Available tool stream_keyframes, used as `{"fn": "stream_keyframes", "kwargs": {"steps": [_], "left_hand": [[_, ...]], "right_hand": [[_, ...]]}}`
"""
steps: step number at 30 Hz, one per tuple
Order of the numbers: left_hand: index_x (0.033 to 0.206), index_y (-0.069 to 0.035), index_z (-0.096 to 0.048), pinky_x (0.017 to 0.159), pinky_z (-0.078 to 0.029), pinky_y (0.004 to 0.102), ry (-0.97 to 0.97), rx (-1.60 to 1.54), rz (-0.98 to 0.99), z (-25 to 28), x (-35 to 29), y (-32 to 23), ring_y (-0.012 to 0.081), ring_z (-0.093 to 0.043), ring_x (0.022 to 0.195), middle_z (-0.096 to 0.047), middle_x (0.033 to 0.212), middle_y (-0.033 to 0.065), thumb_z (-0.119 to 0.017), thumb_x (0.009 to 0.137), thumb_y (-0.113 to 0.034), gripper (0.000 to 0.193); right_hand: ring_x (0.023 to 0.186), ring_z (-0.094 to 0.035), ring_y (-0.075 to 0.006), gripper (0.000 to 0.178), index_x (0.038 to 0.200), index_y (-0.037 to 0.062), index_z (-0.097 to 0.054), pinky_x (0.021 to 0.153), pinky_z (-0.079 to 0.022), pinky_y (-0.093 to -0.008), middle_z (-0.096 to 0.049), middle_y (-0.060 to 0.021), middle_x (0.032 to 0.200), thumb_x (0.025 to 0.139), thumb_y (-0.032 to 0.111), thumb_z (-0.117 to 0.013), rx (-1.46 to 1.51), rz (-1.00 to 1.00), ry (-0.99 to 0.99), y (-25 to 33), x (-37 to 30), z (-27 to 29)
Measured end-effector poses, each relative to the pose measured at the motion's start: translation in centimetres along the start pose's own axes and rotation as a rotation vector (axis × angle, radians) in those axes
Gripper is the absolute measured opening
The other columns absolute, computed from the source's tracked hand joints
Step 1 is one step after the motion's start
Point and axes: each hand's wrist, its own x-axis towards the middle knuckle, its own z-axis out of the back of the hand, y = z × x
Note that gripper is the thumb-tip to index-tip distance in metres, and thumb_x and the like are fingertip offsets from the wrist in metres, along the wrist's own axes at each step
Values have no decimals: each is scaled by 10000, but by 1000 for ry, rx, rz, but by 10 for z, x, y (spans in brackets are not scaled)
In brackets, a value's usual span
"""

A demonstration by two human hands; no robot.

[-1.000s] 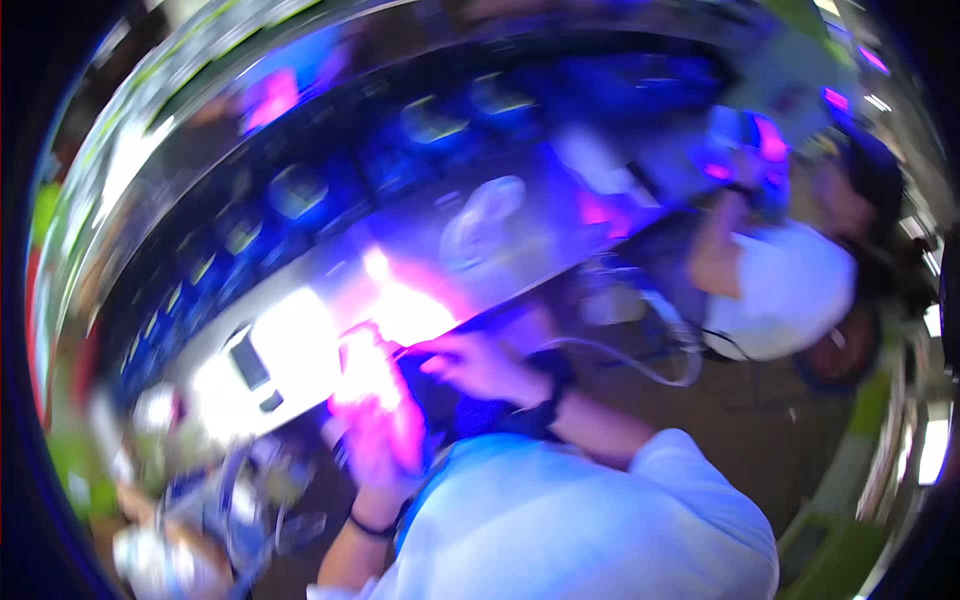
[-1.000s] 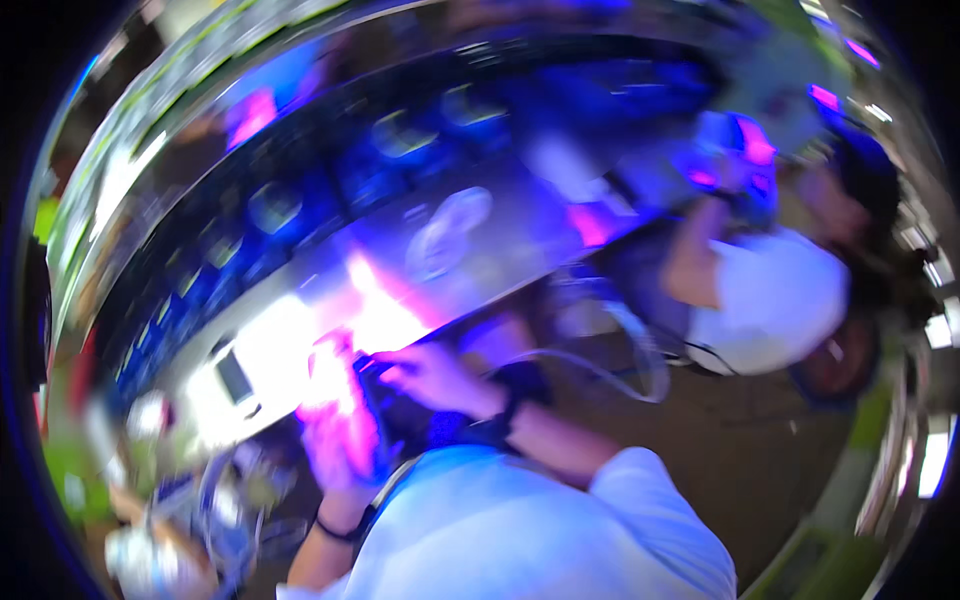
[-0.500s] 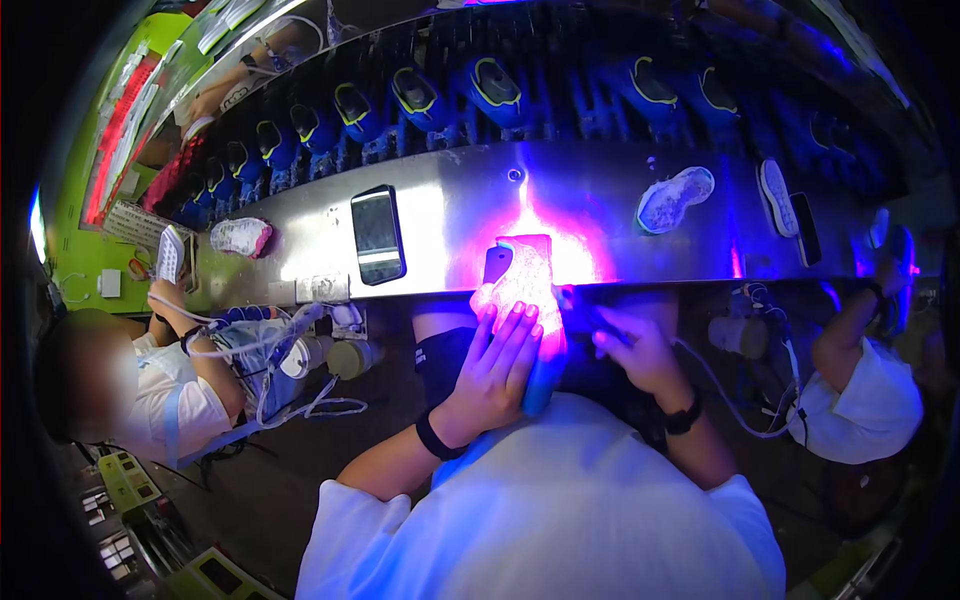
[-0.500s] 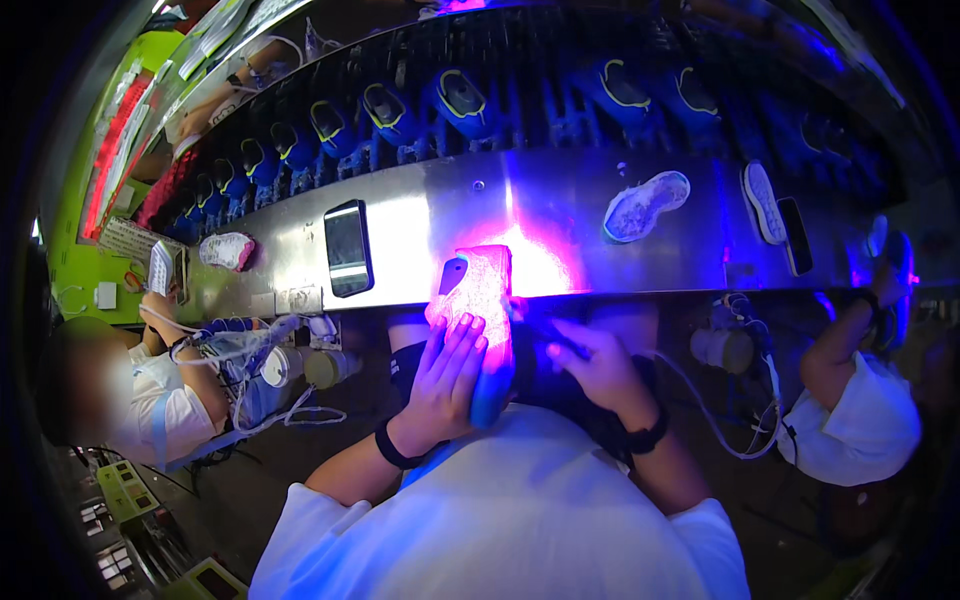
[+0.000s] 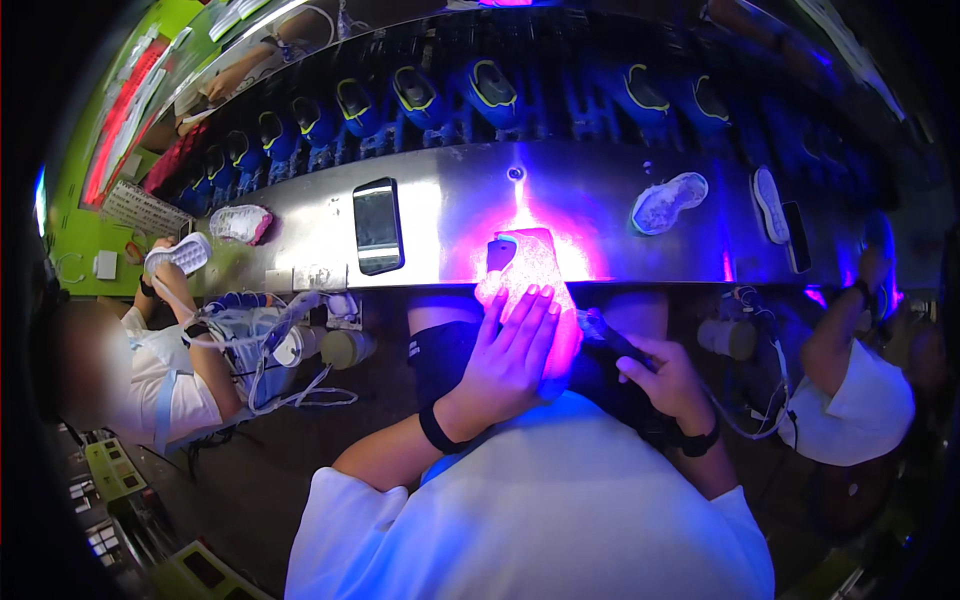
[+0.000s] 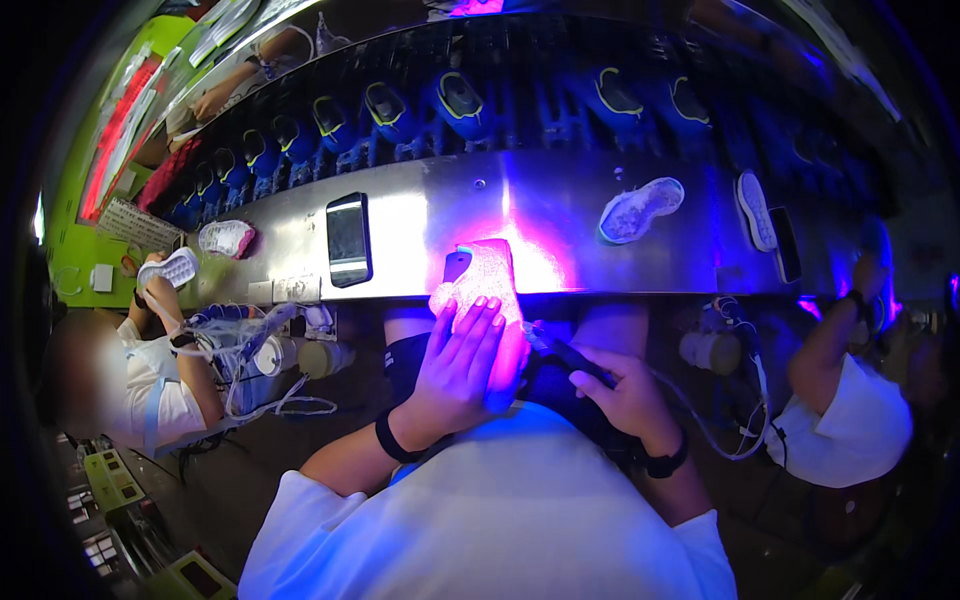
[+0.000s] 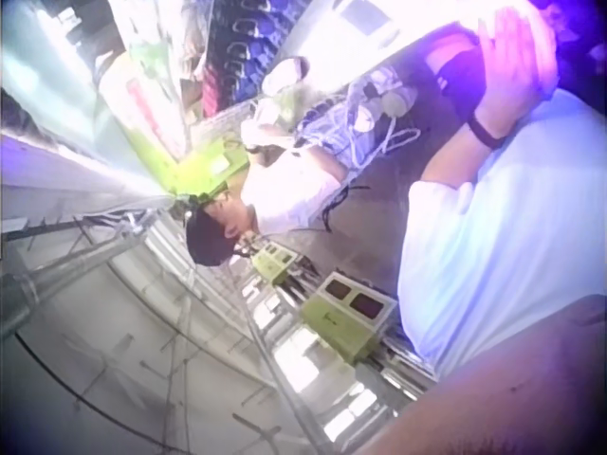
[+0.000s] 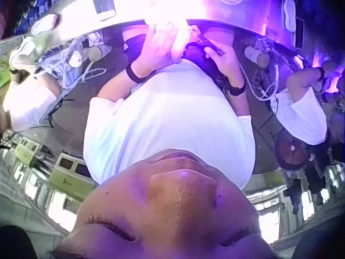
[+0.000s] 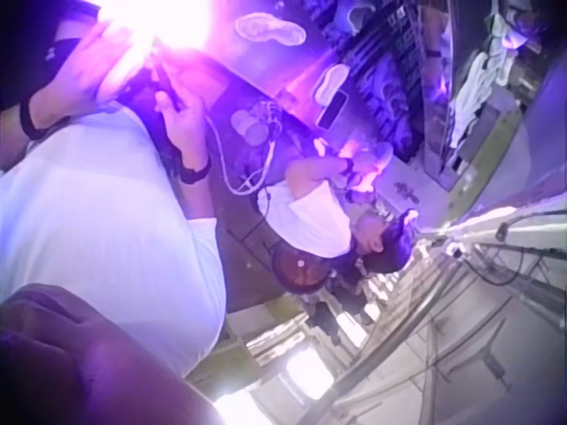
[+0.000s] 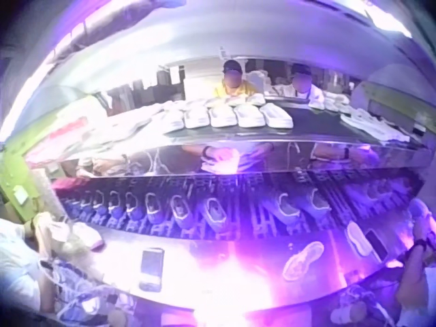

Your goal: Applying a liquid substance or adhesive to shoe uppers using a handheld applicator on a production line.

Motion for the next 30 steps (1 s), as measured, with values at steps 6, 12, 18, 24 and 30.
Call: {"fn": "stream_keyframes", "kwargs": {"steps": [6,12,18,24,30], "left_hand": [[1355,100,-522,1186,-263,606,16,54,-16,1,15,-21,399,-501,1370,-529,1422,277,-731,805,-282,701],[1392,90,-483,1171,-282,605,36,61,23,8,18,-40,402,-508,1359,-527,1416,275,-769,791,-310,776],[1376,96,-491,1140,-315,625,-82,96,25,-6,69,-47,413,-538,1317,-543,1389,279,-763,774,-306,773],[1340,91,-526,1127,-340,612,-114,91,46,-15,98,-42,379,-596,1252,-616,1307,249,-786,735,-327,781],[1297,40,-580,1139,-342,577,-178,-16,93,-9,115,-1,307,-662,1163,-686,1203,196,-875,647,-352,814]], "right_hand": [[746,-597,-76,389,1348,2,-628,722,-507,-249,-667,7,902,967,67,-672,-53,28,-7,5,-17,17],[729,-575,-68,430,1402,14,-585,704,-490,-234,-662,-1,864,983,82,-657,67,70,-18,-6,-40,4],[670,-504,-49,455,1434,18,-552,634,-425,-209,-650,10,806,1002,126,-643,314,-60,15,-3,-49,24],[726,-588,-79,436,1392,5,-588,691,-493,-248,-661,-16,831,976,102,-679,114,62,-264,2,-49,14],[808,-679,-168,370,1281,-15,-656,753,-521,-289,-712,-108,905,935,95,-725,-270,197,-392,17,-6,22]]}}
